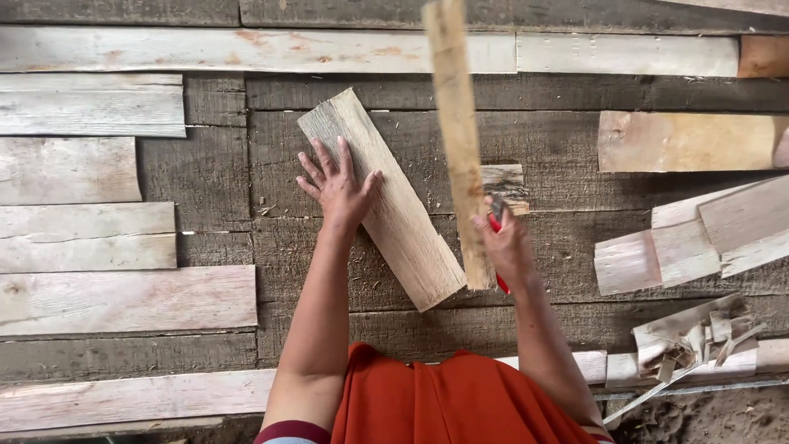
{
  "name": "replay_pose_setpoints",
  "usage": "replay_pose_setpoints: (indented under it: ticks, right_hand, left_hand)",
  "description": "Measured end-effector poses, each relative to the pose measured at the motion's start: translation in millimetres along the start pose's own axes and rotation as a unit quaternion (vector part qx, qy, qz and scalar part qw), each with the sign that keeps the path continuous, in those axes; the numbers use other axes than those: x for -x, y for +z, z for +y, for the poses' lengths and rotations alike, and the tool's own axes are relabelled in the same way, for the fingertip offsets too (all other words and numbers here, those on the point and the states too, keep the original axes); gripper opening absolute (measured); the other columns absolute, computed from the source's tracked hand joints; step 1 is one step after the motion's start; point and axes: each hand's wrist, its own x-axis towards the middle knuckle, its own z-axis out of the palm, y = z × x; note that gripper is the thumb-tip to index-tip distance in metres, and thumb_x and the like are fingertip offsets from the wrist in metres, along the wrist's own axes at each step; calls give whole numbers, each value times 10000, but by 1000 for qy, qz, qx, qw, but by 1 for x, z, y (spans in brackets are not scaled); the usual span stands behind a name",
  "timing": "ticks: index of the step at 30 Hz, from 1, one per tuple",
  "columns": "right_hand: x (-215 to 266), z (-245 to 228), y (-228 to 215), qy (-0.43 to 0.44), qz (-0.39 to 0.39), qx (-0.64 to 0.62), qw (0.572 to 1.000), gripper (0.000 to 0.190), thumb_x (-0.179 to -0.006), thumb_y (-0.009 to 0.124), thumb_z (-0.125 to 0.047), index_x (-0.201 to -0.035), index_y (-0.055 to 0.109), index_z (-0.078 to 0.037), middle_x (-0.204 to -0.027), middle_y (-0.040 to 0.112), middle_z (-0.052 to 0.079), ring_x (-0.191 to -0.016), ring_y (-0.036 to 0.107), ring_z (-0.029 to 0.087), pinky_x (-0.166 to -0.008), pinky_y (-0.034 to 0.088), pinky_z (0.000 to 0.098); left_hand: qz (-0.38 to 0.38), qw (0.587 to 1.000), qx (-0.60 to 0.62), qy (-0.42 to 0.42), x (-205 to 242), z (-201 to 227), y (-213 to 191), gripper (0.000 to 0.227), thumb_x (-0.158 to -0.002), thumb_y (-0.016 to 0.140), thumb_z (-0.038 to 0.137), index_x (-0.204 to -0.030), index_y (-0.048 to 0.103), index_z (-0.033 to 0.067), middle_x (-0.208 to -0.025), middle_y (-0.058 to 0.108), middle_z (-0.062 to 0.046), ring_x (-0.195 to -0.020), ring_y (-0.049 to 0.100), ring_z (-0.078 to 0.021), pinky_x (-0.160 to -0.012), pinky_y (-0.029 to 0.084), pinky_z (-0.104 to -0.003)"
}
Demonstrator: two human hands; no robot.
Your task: The person uses a red utility knife to trim and shape wooden planks on a workbench. They repeatedly position planks, cut edges, and place trimmed pieces into a wooden frame, continuing the process across multiple planks.
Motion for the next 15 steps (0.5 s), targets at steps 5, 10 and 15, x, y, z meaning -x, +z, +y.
replay_pose_setpoints:
  ticks: [5, 10, 15]
  right_hand:
    - [-1, 13, 11, 23, -45, 51, 997, 477, -951, 710, -332, -1374, 596, -142, -937, 676, 238, -731, 728, 320, -557, 653, 393]
    - [-15, 33, 14, -10, 12, 147, 989, 399, -959, 688, -402, -1340, 640, -292, -937, 729, 179, -876, 733, 369, -708, 607, 505]
    - [-21, 42, 20, -123, 133, 335, 925, 312, -1052, 621, -288, -1356, 633, -216, -956, 697, 104, -898, 706, 250, -730, 604, 376]
  left_hand:
    - [-14, 1000, -19, 16, -4, -9, 5, 901, -967, 649, 543, -1660, 184, 205, -1691, -109, -219, -1498, -185, -494, -1128, -159, -703]
    - [-4, 999, -21, 34, -3, -13, 6, 919, -942, 662, 588, -1655, 224, 207, -1700, -94, -200, -1514, -176, -472, -1136, -142, -704]
    - [53, 998, 28, 25, 7, -14, 12, 809, -975, 689, 402, -1632, 260, 204, -1714, 20, -167, -1558, -57, -397, -1199, -93, -635]
